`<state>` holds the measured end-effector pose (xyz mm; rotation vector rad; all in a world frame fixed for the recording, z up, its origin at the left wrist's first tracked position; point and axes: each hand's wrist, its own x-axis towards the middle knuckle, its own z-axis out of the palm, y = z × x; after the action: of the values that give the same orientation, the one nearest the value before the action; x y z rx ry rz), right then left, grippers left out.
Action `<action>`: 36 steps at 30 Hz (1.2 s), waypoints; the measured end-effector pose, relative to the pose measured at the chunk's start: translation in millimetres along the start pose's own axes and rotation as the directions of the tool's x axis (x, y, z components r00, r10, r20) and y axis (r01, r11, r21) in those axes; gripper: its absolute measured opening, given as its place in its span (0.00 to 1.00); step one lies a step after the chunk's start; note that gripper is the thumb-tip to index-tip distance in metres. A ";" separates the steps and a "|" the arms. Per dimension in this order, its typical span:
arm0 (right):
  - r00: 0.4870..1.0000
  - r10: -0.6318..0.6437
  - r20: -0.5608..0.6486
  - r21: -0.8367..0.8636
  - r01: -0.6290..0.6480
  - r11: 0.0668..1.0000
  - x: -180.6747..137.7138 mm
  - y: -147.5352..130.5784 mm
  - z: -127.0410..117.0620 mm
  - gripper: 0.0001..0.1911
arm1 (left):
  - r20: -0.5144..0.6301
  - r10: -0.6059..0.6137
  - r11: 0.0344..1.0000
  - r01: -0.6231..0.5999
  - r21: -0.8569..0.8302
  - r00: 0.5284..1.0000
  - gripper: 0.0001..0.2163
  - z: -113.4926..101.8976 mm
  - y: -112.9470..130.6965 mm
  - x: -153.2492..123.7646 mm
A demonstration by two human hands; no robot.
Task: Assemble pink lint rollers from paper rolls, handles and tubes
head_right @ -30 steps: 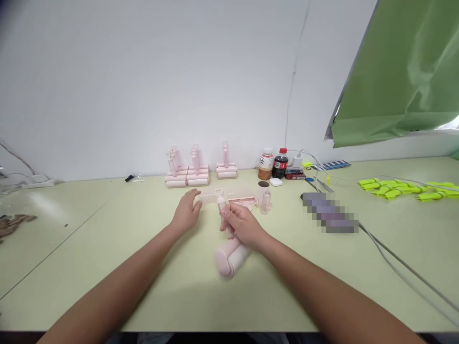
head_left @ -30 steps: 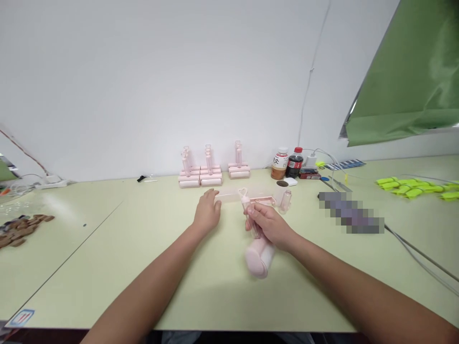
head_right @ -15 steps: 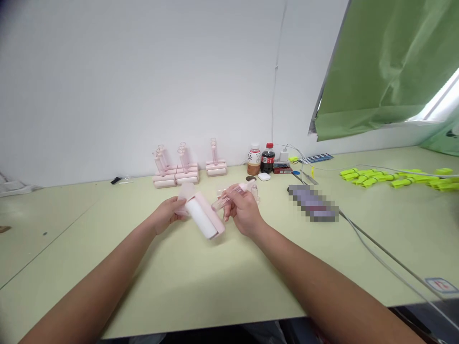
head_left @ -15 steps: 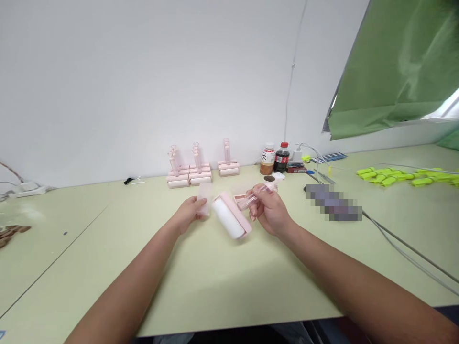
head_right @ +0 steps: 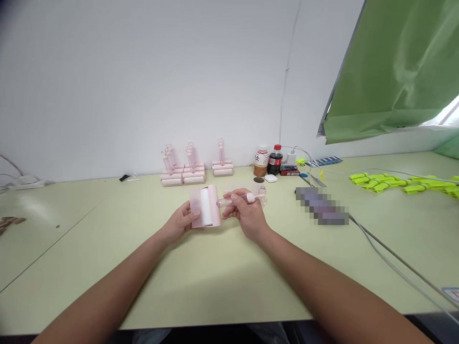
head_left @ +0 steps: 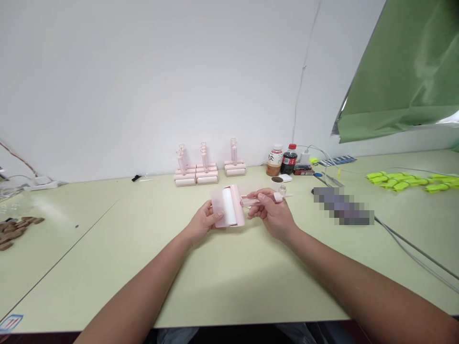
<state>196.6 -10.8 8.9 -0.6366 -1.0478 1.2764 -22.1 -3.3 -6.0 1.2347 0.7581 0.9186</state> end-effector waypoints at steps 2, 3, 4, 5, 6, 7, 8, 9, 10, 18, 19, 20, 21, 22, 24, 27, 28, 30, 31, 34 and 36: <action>0.999 0.019 0.037 -0.047 -0.017 0.999 -2.2 3.3 1.3 0.16 | 0.045 -0.030 1.000 0.030 -0.005 0.999 0.29 4.7 0.7 -1.9; 0.999 0.024 0.047 -0.069 -0.021 0.997 -3.2 4.9 2.0 0.16 | 0.071 -0.049 0.999 0.051 -0.016 0.996 0.29 8.1 0.9 -2.6; 0.998 0.025 0.053 -0.091 -0.020 0.996 -4.1 6.1 2.8 0.16 | 0.095 -0.069 0.997 0.072 -0.032 0.993 0.28 11.7 0.8 -2.8; 0.998 0.020 0.058 -0.113 -0.014 0.993 -4.9 6.8 3.8 0.16 | 0.106 -0.084 0.995 0.090 -0.053 0.991 0.26 15.2 0.5 -2.5; 0.998 0.010 0.067 -0.138 -0.001 0.990 -5.7 6.9 5.0 0.17 | 0.090 -0.095 0.992 0.103 -0.079 0.991 0.25 18.1 0.2 -1.5; 0.997 -0.006 0.080 -0.167 0.019 0.986 -6.2 6.1 6.5 0.18 | 0.052 -0.107 0.988 0.112 -0.106 0.993 0.23 20.1 0.1 -0.1; 0.995 -0.024 0.099 -0.204 0.044 0.978 -6.3 4.4 8.3 0.19 | 0.001 -0.120 0.984 0.119 -0.134 0.993 0.22 20.9 0.4 1.7; 0.992 -0.041 0.123 -0.247 0.071 0.966 -5.3 1.9 10.5 0.20 | -0.042 -0.135 0.978 0.127 -0.163 0.990 0.24 20.5 1.2 3.5; 0.988 -0.057 0.144 -0.294 0.098 0.951 -2.9 -1.4 13.1 0.21 | -0.063 -0.149 0.972 0.134 -0.194 0.987 0.27 18.9 2.6 5.1; 0.950 -0.311 0.043 -0.860 0.193 0.472 113.9 -30.7 29.7 0.12 | -0.213 -0.173 0.958 0.114 -0.262 0.962 0.34 -3.8 6.6 8.5; 0.953 -0.303 0.012 -0.906 0.139 0.400 134.8 -30.1 29.2 0.12 | -0.249 -0.201 0.964 0.146 -0.223 0.948 0.33 -3.5 4.2 9.0; 0.963 -0.268 -0.018 -0.941 0.074 0.329 153.7 -27.8 27.8 0.13 | -0.272 -0.222 0.968 0.179 -0.174 0.936 0.31 -2.5 1.6 9.5; 0.969 -0.240 -0.060 -0.968 0.002 0.251 169.6 -24.0 25.6 0.14 | -0.284 -0.232 0.971 0.205 -0.122 0.930 0.30 -1.1 -1.0 9.9; 0.970 -0.227 -0.086 -0.974 -0.034 0.223 181.9 -18.9 22.8 0.14 | -0.290 -0.229 0.973 0.218 -0.072 0.929 0.29 0.4 -3.4 10.1; 0.971 -0.206 -0.119 -0.979 -0.080 0.188 195.8 -5.8 15.4 0.15 | -0.277 -0.201 0.977 0.211 0.008 0.940 0.27 2.8 -7.1 10.0; 0.979 -0.136 -0.154 -0.980 -0.133 0.150 198.0 14.7 4.1 0.13 | -0.232 -0.163 0.979 0.187 0.083 0.959 0.24 4.1 -10.1 9.4; 0.981 -0.109 -0.162 -0.979 -0.147 0.138 196.9 19.6 1.2 0.13 | -0.220 -0.158 0.978 0.183 0.100 0.963 0.23 4.2 -10.6 9.3; 0.983 -0.053 -0.176 -0.978 -0.169 0.120 195.4 23.5 -2.1 0.13 | -0.205 -0.154 0.975 0.182 0.126 0.967 0.22 4.7 -11.0 9.4; 0.983 -0.026 -0.182 -0.978 -0.178 0.112 195.7 21.8 -2.9 0.14 | -0.200 -0.152 0.974 0.182 0.138 0.968 0.22 5.1 -11.1 9.6; 0.983 0.051 -0.178 -0.980 -0.182 0.082 198.2 0.7 -5.5 0.20 | -0.197 -0.152 0.968 0.187 0.169 0.969 0.20 5.9 -11.4 10.4; 0.987 0.076 -0.144 -0.988 -0.148 0.045 196.3 -23.1 -11.1 0.24 | -0.204 -0.149 0.964 0.188 0.189 0.968 0.18 6.0 -11.9 10.7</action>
<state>208.5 174.6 77.1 -1.8825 -1.8543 0.3576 -10.1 2.7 -16.6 1.2523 1.1164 0.8378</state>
